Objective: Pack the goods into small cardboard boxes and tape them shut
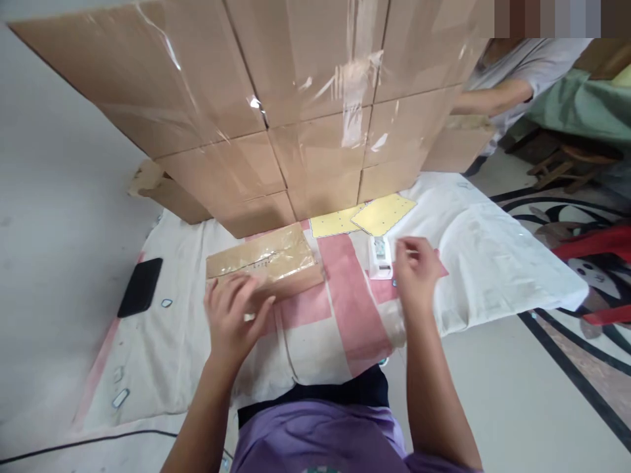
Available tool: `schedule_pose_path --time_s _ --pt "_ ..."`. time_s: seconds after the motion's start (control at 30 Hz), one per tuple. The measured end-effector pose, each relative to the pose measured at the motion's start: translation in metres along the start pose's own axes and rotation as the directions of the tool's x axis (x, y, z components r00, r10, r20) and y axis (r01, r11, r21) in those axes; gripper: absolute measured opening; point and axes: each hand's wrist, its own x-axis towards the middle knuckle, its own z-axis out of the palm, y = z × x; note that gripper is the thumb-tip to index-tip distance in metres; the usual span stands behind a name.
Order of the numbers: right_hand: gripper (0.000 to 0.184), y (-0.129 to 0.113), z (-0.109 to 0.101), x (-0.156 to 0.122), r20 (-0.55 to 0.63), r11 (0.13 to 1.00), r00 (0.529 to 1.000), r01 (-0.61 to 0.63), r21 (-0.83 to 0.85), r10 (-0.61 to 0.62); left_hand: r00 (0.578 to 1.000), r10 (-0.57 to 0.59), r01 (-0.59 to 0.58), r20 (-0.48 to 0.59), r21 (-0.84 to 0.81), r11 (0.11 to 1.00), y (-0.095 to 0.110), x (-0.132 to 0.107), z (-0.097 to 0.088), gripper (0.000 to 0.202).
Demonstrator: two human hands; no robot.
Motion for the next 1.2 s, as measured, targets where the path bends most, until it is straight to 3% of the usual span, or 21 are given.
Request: schedule_pose_path --time_s 0.03,0.1,0.2,0.27,0.4,0.53,0.7,0.87,1.1,1.2 --pt "0.019 0.028 -0.019 -0.002 -0.024 0.996 0.997 -0.076 -0.052 0.074 0.994 -0.022 0.019 -0.105 -0.023 1.0 -0.003 -0.006 0.003 0.053" --pt "0.023 0.072 -0.046 -0.008 0.131 0.984 0.986 -0.082 -0.158 0.104 0.949 -0.112 0.105 -0.293 -0.038 0.994 -0.01 -0.016 0.008 0.059" --pt "0.028 0.1 -0.06 -0.017 0.426 0.961 0.905 0.106 -0.255 0.013 0.902 -0.268 0.283 -0.338 -0.007 0.959 -0.019 -0.024 0.015 0.061" --pt "0.028 0.099 -0.059 -0.021 0.526 0.933 0.851 0.198 -0.301 -0.011 0.893 -0.34 0.355 -0.295 -0.006 0.935 -0.024 -0.023 0.019 0.06" --pt "0.019 0.089 -0.055 -0.025 0.605 0.913 0.795 0.226 -0.339 0.028 0.891 -0.328 0.339 -0.313 -0.018 0.941 -0.031 -0.012 0.026 0.054" --pt "0.016 0.087 -0.056 -0.028 0.581 0.919 0.814 0.209 -0.333 0.026 0.857 -0.399 0.369 -0.326 -0.151 0.917 -0.045 -0.003 0.035 0.049" --pt "0.012 0.085 -0.052 -0.031 0.54 0.913 0.84 0.176 -0.369 0.056 0.797 -0.509 0.423 -0.326 -0.301 0.855 -0.07 -0.01 0.049 0.05" --pt "0.005 0.084 -0.05 -0.03 0.519 0.942 0.851 0.101 -0.321 0.086 0.83 -0.472 0.434 -0.296 -0.188 0.881 -0.08 -0.016 0.056 0.044" --pt "0.015 0.082 -0.055 -0.018 0.647 0.955 0.757 0.113 -0.273 0.095 0.846 -0.447 0.433 -0.29 -0.115 0.894 -0.079 -0.017 0.057 0.041" --pt "0.007 0.082 -0.052 -0.013 0.667 0.953 0.737 0.114 -0.281 0.108 0.817 -0.491 0.484 -0.302 -0.103 0.869 -0.076 -0.008 0.049 0.04"
